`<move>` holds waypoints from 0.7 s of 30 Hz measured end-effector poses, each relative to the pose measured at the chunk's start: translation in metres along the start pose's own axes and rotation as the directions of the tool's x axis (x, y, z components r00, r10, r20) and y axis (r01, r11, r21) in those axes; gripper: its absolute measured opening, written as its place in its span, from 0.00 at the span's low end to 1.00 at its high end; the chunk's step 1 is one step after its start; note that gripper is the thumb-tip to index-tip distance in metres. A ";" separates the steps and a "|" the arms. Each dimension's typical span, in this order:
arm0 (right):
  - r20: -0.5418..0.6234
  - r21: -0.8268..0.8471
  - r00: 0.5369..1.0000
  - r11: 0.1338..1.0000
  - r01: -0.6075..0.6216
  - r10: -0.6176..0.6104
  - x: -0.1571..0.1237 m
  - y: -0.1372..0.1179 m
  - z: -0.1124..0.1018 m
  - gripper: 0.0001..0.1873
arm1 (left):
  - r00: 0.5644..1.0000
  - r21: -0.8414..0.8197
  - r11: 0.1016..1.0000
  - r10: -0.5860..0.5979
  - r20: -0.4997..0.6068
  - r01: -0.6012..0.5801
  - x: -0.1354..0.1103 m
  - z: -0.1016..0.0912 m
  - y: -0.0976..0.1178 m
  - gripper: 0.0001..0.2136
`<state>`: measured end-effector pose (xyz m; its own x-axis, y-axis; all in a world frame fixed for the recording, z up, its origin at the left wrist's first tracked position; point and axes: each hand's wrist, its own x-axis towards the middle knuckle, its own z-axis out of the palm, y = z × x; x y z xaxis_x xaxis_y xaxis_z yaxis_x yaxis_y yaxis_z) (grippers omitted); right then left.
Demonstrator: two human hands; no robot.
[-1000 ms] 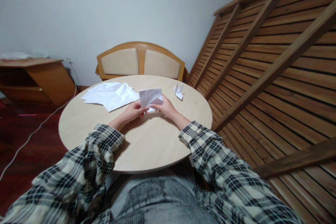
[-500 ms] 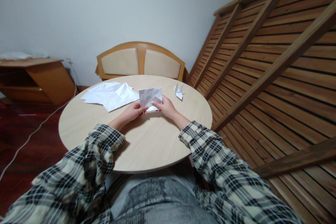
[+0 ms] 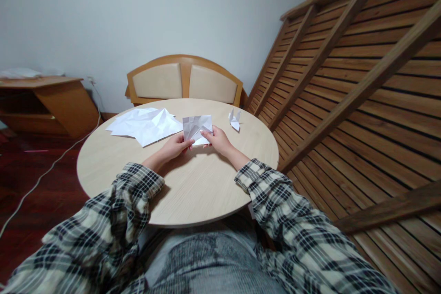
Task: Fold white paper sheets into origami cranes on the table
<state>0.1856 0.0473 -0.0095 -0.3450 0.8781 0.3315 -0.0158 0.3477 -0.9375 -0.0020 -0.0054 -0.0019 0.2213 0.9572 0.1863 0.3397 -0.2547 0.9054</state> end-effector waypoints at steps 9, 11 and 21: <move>-0.006 0.005 1.000 1.000 -0.023 0.023 0.002 0.000 0.000 0.21 | 1.000 -0.002 1.000 -0.001 -0.012 0.001 -0.001 0.002 0.006 0.11; -0.013 -0.002 0.999 1.000 -0.029 0.029 0.002 0.000 0.000 0.24 | 1.000 -0.012 1.000 0.001 -0.015 -0.002 -0.002 0.002 0.006 0.11; -0.039 -0.009 0.999 1.000 -0.015 0.015 0.004 0.003 -0.001 0.21 | 1.000 0.018 1.000 0.003 0.001 -0.003 0.000 0.001 0.000 0.13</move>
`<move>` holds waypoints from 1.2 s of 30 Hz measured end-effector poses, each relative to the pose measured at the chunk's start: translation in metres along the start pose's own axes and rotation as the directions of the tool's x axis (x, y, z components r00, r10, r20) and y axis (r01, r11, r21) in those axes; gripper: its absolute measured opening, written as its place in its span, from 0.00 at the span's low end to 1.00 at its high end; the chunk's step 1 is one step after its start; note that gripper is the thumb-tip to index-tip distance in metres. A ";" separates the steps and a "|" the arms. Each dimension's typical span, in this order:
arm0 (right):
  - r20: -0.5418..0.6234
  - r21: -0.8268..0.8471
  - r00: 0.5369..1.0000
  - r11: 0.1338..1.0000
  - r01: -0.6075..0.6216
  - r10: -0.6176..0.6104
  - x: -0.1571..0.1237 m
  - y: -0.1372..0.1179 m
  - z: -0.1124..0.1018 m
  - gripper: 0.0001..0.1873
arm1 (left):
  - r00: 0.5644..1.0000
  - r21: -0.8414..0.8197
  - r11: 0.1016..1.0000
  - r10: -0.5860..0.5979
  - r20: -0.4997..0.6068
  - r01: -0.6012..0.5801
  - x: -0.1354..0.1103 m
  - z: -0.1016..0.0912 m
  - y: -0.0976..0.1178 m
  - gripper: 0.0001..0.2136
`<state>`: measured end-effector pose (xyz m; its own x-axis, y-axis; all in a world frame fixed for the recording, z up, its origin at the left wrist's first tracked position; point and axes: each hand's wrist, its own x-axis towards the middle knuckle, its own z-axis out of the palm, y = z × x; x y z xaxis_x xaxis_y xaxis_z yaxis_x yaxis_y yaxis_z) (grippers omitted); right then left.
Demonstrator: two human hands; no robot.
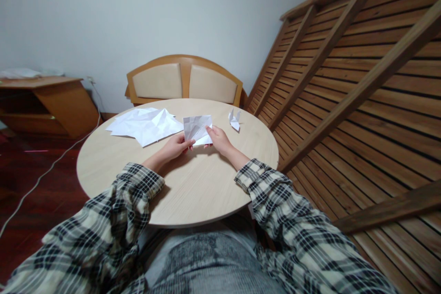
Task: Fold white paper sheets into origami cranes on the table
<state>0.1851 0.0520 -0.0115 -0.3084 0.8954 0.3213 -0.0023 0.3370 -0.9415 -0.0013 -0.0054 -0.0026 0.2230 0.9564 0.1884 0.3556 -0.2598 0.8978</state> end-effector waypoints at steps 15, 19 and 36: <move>-0.080 0.024 0.996 0.999 -0.033 0.035 -0.002 -0.009 0.001 0.19 | 0.998 -0.028 0.998 0.047 -0.043 -0.048 0.000 -0.002 0.007 0.11; -0.110 -0.016 0.994 1.000 -0.027 0.025 -0.001 -0.009 -0.002 0.19 | 0.998 -0.019 0.999 0.038 -0.047 -0.039 0.000 -0.003 0.009 0.11; -0.236 -0.147 0.972 0.989 -0.031 -0.004 0.003 -0.004 -0.008 0.22 | 0.999 0.008 1.000 0.013 -0.051 -0.013 -0.001 -0.002 0.008 0.11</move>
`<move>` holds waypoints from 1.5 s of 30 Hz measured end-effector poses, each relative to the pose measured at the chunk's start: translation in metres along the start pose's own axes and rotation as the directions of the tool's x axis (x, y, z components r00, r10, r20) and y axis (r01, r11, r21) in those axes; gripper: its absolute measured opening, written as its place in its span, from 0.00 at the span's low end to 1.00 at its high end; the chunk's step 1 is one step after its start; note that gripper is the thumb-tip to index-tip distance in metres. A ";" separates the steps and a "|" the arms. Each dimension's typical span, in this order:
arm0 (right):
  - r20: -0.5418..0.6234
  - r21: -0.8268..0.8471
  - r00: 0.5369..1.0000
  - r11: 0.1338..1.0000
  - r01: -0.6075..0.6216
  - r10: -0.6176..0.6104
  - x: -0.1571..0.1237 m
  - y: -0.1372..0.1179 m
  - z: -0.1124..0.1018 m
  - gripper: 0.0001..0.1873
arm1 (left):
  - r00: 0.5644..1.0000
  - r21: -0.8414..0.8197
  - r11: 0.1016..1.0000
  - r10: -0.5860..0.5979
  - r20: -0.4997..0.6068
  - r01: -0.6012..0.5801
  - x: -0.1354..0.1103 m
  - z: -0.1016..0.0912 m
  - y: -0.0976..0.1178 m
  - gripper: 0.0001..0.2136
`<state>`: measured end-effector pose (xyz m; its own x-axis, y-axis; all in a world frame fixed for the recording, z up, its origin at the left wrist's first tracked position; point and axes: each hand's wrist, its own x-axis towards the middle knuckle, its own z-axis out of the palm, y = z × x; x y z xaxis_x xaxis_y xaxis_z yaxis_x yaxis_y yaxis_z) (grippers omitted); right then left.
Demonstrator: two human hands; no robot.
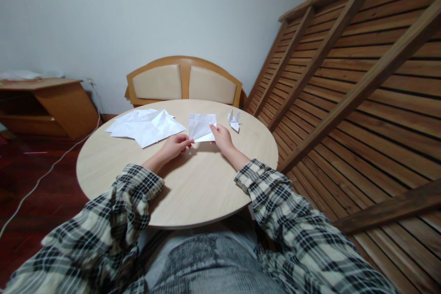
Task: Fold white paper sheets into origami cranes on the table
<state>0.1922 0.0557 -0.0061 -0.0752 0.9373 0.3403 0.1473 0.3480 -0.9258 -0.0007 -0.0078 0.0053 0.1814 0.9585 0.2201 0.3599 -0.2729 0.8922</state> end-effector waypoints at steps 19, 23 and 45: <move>0.059 0.063 0.998 0.998 0.002 -0.006 -0.001 -0.002 -0.001 0.19 | 0.988 -0.002 1.000 -0.019 -0.154 0.019 0.006 -0.003 -0.010 0.09; 0.035 0.047 0.999 0.999 0.019 -0.021 0.000 -0.002 -0.002 0.19 | 0.991 0.005 1.000 0.004 -0.132 -0.004 0.005 -0.002 -0.010 0.10; 0.215 0.045 0.970 0.993 0.110 -0.117 -0.002 0.004 0.002 0.15 | 0.992 -0.148 0.989 -0.026 -0.123 0.008 0.004 -0.001 -0.008 0.11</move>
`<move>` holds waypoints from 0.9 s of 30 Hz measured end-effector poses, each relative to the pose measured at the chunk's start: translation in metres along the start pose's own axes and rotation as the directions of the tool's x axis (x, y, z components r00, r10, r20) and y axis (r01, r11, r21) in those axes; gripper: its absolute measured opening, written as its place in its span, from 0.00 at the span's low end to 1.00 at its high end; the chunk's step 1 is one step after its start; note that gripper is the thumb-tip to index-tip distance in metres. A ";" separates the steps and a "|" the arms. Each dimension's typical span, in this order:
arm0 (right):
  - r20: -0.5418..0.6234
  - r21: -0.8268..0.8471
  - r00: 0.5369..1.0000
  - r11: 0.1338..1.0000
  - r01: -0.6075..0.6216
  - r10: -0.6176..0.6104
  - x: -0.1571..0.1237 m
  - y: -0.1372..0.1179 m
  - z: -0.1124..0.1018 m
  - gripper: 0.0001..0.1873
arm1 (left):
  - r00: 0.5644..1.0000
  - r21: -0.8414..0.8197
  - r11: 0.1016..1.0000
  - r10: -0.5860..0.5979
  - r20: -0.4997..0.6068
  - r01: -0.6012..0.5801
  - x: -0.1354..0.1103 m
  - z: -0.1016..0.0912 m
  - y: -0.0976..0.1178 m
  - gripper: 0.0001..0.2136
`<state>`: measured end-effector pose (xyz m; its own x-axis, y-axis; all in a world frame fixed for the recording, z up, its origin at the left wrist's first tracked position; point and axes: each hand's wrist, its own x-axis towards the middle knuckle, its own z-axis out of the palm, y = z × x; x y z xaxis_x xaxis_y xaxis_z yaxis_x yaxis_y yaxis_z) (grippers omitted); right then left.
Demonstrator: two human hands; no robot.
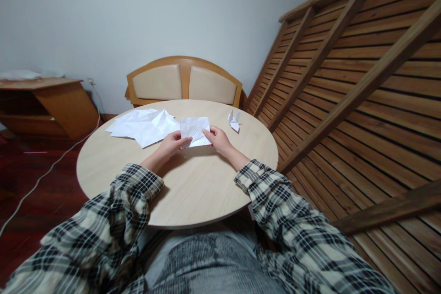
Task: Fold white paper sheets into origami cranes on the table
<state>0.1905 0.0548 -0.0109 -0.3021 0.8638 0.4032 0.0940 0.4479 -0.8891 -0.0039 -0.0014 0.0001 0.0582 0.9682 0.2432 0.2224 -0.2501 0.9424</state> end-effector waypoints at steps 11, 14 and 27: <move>-0.065 -0.014 0.998 1.000 0.017 -0.018 0.001 0.005 -0.001 0.15 | 0.995 0.003 1.000 -0.006 0.100 0.006 0.001 0.001 -0.006 0.12; -0.073 -0.013 0.997 1.000 0.004 -0.005 0.003 0.006 -0.001 0.16 | 0.997 -0.071 0.997 -0.033 0.069 0.038 0.003 0.002 -0.008 0.16; 0.037 0.108 0.999 0.994 -0.014 0.010 0.005 0.011 0.001 0.16 | 0.976 -0.385 0.904 -0.214 -0.036 0.184 0.005 0.003 0.001 0.16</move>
<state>0.1890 0.0636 -0.0193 -0.3356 0.8594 0.3857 -0.0050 0.4078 -0.9131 -0.0003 0.0035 0.0013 -0.0259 0.9987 0.0444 -0.1631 -0.0480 0.9854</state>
